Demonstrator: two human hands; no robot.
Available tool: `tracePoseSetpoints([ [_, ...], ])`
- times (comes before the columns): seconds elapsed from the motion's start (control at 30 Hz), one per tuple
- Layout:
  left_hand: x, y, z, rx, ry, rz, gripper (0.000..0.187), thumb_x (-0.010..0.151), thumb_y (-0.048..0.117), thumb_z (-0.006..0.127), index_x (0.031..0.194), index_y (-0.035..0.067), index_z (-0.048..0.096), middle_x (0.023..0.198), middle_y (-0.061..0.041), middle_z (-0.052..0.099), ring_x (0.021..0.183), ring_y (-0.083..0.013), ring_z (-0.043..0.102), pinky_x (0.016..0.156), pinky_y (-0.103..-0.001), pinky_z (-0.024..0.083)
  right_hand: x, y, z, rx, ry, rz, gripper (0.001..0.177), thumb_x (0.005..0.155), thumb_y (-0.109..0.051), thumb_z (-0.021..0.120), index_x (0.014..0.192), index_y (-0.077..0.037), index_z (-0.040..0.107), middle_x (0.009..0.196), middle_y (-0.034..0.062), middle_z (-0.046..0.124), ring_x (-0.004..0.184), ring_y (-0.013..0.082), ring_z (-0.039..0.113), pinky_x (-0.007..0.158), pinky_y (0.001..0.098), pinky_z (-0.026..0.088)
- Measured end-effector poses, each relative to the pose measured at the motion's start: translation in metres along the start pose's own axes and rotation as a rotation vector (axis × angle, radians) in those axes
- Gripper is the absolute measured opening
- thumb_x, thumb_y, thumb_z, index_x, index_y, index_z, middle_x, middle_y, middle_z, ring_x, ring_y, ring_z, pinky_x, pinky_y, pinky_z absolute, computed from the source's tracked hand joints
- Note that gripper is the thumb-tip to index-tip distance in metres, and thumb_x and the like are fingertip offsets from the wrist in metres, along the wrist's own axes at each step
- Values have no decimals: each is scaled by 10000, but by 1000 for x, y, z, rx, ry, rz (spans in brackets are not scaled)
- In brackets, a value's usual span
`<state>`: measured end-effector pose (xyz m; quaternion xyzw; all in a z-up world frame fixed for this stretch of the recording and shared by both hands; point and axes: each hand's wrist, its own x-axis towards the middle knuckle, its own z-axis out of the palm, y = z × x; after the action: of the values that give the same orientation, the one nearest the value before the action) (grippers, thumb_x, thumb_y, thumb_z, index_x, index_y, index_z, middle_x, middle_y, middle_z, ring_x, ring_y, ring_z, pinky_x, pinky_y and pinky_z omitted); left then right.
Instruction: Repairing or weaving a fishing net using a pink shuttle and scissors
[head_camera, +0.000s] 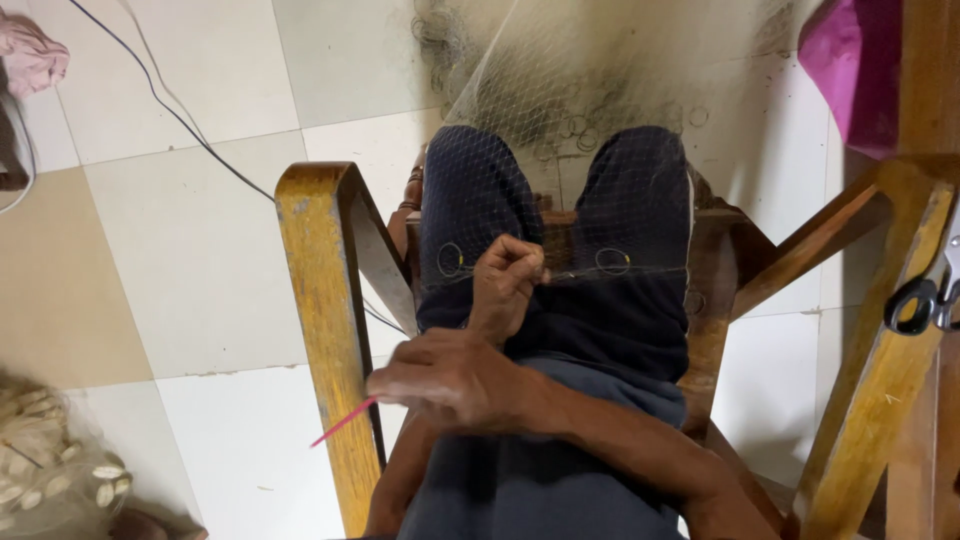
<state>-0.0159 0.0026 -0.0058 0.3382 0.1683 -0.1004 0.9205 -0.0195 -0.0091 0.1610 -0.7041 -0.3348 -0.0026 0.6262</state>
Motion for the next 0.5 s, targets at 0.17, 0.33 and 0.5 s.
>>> tracePoseSetpoints([
  [0.17, -3, 18, 9, 74, -154, -2, 106, 856, 36, 580, 810, 81, 496, 725, -75, 512, 618, -162, 497, 601, -293, 476, 17, -15, 8, 155, -158, 10, 140, 952, -4, 454, 1036, -73, 543, 765, 60, 514, 628, 241, 516, 549, 353, 378],
  [0.33, 0, 17, 8, 64, -124, -37, 103, 830, 20, 596, 799, 66, 509, 744, -75, 528, 620, -137, 487, 590, -279, 477, 20, -21, 4, 210, -235, 18, 173, 952, -43, 396, 1062, -60, 527, 797, 66, 505, 655, 238, 521, 565, 348, 381],
  [0.5, 0, 18, 13, 80, -129, -62, 111, 815, 21, 609, 800, 73, 512, 740, -67, 524, 609, -159, 511, 587, -267, 464, 15, -32, -2, 266, -193, 67, 130, 987, -131, 444, 1052, -74, 541, 790, 67, 515, 641, 220, 512, 543, 333, 364],
])
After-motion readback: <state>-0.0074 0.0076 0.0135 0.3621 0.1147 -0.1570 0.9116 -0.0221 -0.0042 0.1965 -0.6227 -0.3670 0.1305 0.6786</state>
